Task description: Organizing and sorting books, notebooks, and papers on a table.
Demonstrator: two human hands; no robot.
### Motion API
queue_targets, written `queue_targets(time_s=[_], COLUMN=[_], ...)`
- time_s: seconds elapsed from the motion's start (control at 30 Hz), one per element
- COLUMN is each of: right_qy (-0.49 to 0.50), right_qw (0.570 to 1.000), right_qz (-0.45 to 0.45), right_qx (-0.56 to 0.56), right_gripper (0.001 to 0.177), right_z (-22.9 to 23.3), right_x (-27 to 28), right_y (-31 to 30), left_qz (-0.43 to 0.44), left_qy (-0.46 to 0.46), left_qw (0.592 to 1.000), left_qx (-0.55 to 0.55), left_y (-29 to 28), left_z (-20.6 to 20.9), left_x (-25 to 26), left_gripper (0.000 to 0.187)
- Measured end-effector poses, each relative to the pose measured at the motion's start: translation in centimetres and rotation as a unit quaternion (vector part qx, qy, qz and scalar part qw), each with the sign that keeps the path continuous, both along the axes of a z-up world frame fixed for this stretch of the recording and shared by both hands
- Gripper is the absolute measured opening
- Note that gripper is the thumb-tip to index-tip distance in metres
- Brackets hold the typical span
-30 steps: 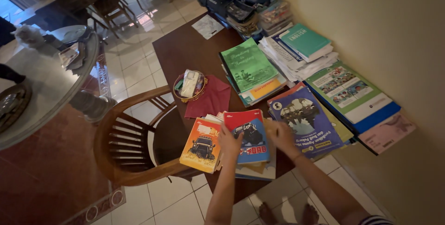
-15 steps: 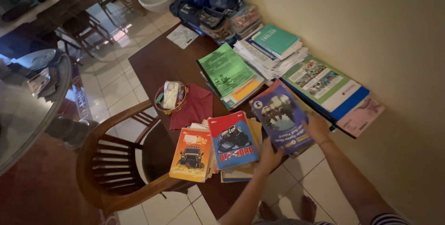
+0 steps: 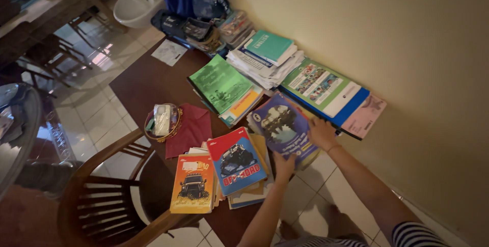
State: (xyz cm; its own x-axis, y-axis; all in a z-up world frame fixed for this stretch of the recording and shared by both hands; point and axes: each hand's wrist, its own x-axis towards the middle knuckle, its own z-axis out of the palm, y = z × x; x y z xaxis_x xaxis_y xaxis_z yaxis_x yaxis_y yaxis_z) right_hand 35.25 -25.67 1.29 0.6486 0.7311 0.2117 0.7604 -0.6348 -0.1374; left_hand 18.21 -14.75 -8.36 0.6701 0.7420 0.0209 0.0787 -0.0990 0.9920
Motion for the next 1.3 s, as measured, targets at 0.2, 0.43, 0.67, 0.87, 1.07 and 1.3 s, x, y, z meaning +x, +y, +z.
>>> queue_targets(time_s=[0.2,0.43,0.67,0.87,1.07,1.3], right_qy=[0.054,-0.001,0.129,0.044,0.110,0.098], right_qw=[0.989,0.997,0.988,0.992,0.992,0.991], right_qz=[-0.050,0.019,0.035,0.096,0.056,0.077], right_qx=[0.126,0.072,-0.072,0.074,-0.009,-0.038], right_gripper=[0.036,0.057,0.034,0.056,0.022,0.028], right_z=[0.5,0.5,-0.8,0.3,-2.2,0.1], right_x=[4.3,11.2,15.5,16.1,20.7,19.4], right_y=[-1.4,-2.7,-3.3,-2.7,-2.3,-3.1], left_qz=[0.030,0.058,0.096,0.160,0.176,0.165], left_qy=[0.208,0.176,0.131,0.337,0.232,0.188], left_qw=[0.973,0.963,0.969,0.921,0.948,0.961], left_qx=[0.096,0.198,0.188,0.114,0.130,0.120], left_y=[-1.0,-3.2,-4.0,-3.5,-1.4,-1.0], left_z=[-1.2,3.1,2.3,4.7,0.3,0.2], left_x=[2.1,6.4,7.1,6.8,5.8,5.2], left_gripper=[0.112,0.095,0.068,0.089,0.087,0.076])
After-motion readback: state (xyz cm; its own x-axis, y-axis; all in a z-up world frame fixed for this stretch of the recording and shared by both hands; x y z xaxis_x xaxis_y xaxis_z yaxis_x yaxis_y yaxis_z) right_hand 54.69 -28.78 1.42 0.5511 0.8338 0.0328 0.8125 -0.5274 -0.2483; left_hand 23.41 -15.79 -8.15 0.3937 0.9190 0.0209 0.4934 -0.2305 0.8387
